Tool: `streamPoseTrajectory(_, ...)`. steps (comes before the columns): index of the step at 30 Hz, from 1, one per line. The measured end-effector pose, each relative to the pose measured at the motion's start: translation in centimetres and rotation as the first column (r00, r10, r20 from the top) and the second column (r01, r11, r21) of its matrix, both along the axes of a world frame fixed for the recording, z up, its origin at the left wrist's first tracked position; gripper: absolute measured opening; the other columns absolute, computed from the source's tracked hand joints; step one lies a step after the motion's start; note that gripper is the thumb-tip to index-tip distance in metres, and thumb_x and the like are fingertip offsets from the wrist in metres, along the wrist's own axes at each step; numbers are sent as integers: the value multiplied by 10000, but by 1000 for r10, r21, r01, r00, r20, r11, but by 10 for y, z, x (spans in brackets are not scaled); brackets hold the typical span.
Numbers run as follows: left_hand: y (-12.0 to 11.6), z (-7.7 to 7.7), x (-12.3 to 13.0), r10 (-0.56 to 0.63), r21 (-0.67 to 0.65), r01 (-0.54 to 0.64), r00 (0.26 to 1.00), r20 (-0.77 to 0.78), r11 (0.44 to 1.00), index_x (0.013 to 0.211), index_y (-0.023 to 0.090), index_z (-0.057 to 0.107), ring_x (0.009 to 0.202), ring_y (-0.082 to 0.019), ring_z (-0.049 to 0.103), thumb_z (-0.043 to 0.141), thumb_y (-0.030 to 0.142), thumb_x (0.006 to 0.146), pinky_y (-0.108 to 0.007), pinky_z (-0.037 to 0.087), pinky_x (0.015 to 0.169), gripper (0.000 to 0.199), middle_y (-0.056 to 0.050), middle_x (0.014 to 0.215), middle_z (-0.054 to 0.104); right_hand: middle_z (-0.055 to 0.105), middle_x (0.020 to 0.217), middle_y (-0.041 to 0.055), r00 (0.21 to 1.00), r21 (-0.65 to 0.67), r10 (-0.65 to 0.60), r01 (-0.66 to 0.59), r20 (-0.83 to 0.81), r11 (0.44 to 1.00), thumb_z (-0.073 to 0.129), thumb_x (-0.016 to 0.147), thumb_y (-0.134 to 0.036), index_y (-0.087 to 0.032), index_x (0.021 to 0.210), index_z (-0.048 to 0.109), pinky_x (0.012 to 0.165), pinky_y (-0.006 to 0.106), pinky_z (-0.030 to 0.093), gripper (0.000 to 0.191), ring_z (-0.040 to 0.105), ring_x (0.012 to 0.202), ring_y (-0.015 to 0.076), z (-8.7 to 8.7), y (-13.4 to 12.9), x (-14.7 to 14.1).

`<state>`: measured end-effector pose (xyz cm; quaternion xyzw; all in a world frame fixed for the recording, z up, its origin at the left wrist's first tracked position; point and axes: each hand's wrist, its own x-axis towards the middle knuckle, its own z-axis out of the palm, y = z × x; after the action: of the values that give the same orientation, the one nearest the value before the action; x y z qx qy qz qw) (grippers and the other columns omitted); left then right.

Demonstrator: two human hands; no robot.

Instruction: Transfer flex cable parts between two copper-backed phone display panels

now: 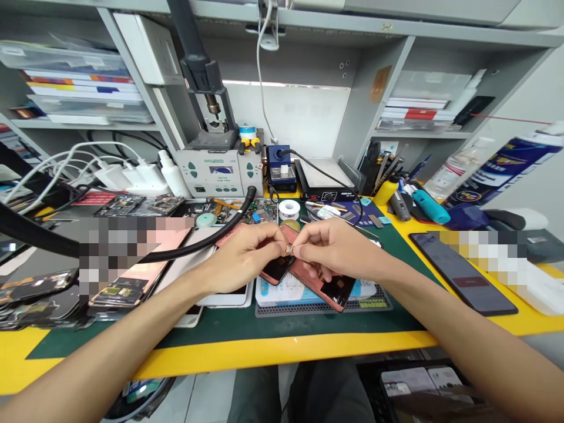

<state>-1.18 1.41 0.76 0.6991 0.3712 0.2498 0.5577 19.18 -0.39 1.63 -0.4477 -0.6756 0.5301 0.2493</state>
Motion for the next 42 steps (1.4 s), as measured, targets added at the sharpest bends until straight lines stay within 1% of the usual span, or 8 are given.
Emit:
streamPoseTrajectory(5, -1, -5, -2, 47, 5, -47, 999, 17, 999, 852, 188, 589, 594, -108, 531, 589, 462, 883, -268, 606, 503, 275, 23, 743, 501, 625, 570, -34, 998, -20, -45, 44, -52, 999, 581, 801, -160, -164, 828, 601, 362, 148, 434, 34, 536, 406, 80, -3, 7, 1)
streamPoseTrajectory(11, -6, -8, 4, 196, 175, -189, 981, -18, 966, 936, 201, 644, 621, -162, 610, 676, 518, 811, -249, 584, 418, 342, -21, 765, 635, 647, 638, -6, 984, -73, -12, -1, -180, 997, 644, 799, -198, -151, 814, 612, 403, 182, 508, 59, 633, 514, 125, -6, 17, 9)
streamPoseTrajectory(19, -13, -5, 8, 472, 396, -456, 879, 63, 797, 809, 218, 653, 547, -163, 621, 663, 473, 811, -243, 533, 413, 255, 5, 737, 656, 671, 648, 1, 964, -83, 49, -73, -263, 994, 613, 851, -247, -162, 809, 586, 403, 168, 506, 98, 643, 514, 121, -9, 22, 15)
streamPoseTrajectory(25, 5, -4, -9, 458, 646, -411, 883, 106, 643, 703, 213, 644, 755, -189, 612, 563, 386, 896, -303, 511, 753, 272, -18, 758, 659, 667, 628, 48, 955, -90, 6, -34, -297, 995, 593, 836, -260, -132, 729, 612, 358, 187, 486, 169, 615, 470, 138, -12, 28, 15)
streamPoseTrajectory(31, 8, -2, -12, 380, 716, -225, 923, -61, 661, 733, 193, 632, 762, -179, 612, 489, 409, 943, -287, 482, 770, 333, -21, 760, 660, 687, 733, 72, 969, -9, -138, 140, -205, 990, 567, 877, -273, -123, 819, 637, 371, 160, 450, 176, 637, 546, 130, -6, 28, 13)
streamPoseTrajectory(35, 13, 10, -17, 362, 721, -132, 916, -175, 680, 784, 177, 672, 778, -193, 634, 523, 450, 925, -296, 489, 776, 341, -42, 800, 699, 688, 701, 57, 981, 233, -195, 190, -1, 954, 577, 830, -250, -129, 784, 659, 414, 179, 406, 153, 595, 532, 121, -6, 29, 17)
streamPoseTrajectory(38, 15, 28, -29, 360, 653, -222, 929, -83, 724, 921, 175, 706, 842, -205, 649, 534, 485, 914, -304, 506, 794, 355, -58, 858, 723, 706, 731, 51, 940, 492, -285, 161, 188, 856, 574, 789, -198, -138, 761, 692, 526, 206, 409, 135, 621, 635, 145, -9, 32, 22)
streamPoseTrajectory(42, -3, 49, -45, 459, 381, -423, 888, -5, 822, 1001, 159, 666, 569, -130, 583, 624, 453, 873, -247, 493, 557, 324, -24, 745, 679, 721, 781, 78, 902, 575, -336, 129, 270, 808, 592, 745, -162, -151, 766, 704, 600, 242, 384, 114, 643, 731, 194, -14, 36, 27)
